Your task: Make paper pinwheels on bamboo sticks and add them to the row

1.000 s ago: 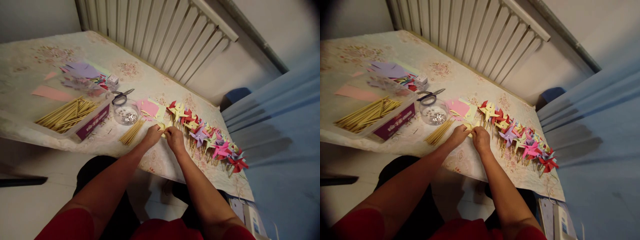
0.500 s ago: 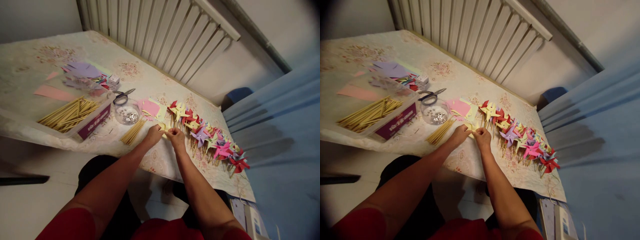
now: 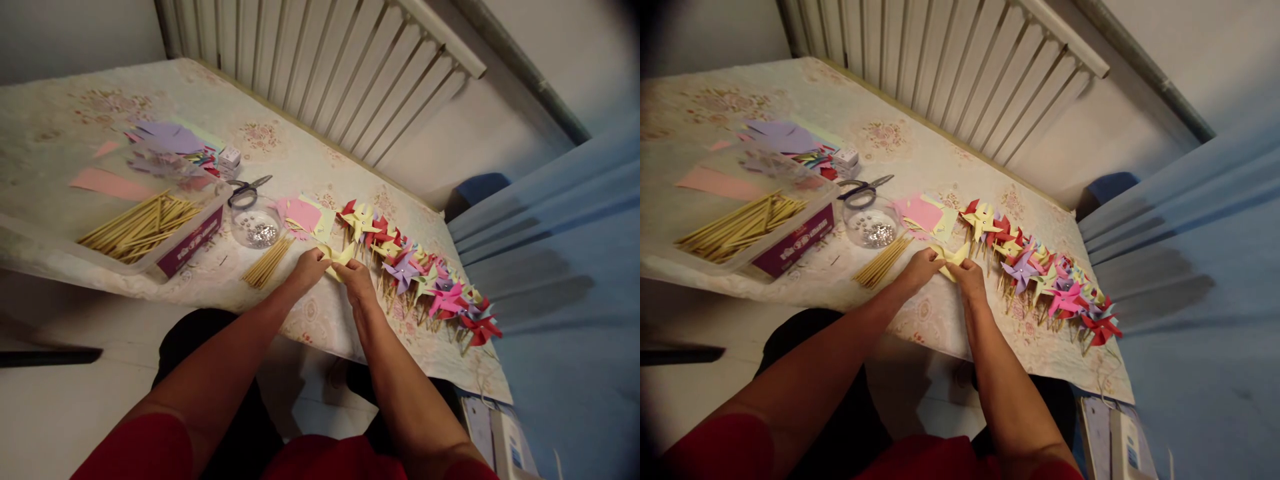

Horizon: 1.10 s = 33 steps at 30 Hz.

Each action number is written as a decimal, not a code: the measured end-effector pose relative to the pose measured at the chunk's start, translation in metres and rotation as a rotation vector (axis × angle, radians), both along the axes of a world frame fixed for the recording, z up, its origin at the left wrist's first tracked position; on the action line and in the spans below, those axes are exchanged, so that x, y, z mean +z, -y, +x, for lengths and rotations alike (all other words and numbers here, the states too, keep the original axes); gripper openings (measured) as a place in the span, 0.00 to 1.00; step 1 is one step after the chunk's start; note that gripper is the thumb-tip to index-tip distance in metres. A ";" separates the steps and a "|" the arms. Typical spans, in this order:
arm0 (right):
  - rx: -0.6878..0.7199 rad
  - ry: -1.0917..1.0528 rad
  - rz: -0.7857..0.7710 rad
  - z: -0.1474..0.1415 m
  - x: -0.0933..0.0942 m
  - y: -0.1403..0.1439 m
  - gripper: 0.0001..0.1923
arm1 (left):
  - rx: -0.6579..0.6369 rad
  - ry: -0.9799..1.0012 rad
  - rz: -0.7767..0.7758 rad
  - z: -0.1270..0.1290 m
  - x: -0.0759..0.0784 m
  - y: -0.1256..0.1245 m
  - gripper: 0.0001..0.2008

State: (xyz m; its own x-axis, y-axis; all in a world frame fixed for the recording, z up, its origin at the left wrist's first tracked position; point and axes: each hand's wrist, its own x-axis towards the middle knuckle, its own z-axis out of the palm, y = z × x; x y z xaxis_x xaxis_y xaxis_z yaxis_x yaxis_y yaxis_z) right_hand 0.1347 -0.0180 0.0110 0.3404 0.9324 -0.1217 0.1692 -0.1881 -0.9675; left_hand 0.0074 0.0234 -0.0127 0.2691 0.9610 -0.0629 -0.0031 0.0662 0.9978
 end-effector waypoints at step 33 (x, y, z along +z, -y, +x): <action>0.068 -0.256 -0.037 0.000 0.015 0.001 0.16 | -0.206 0.325 -0.181 -0.008 0.027 0.011 0.02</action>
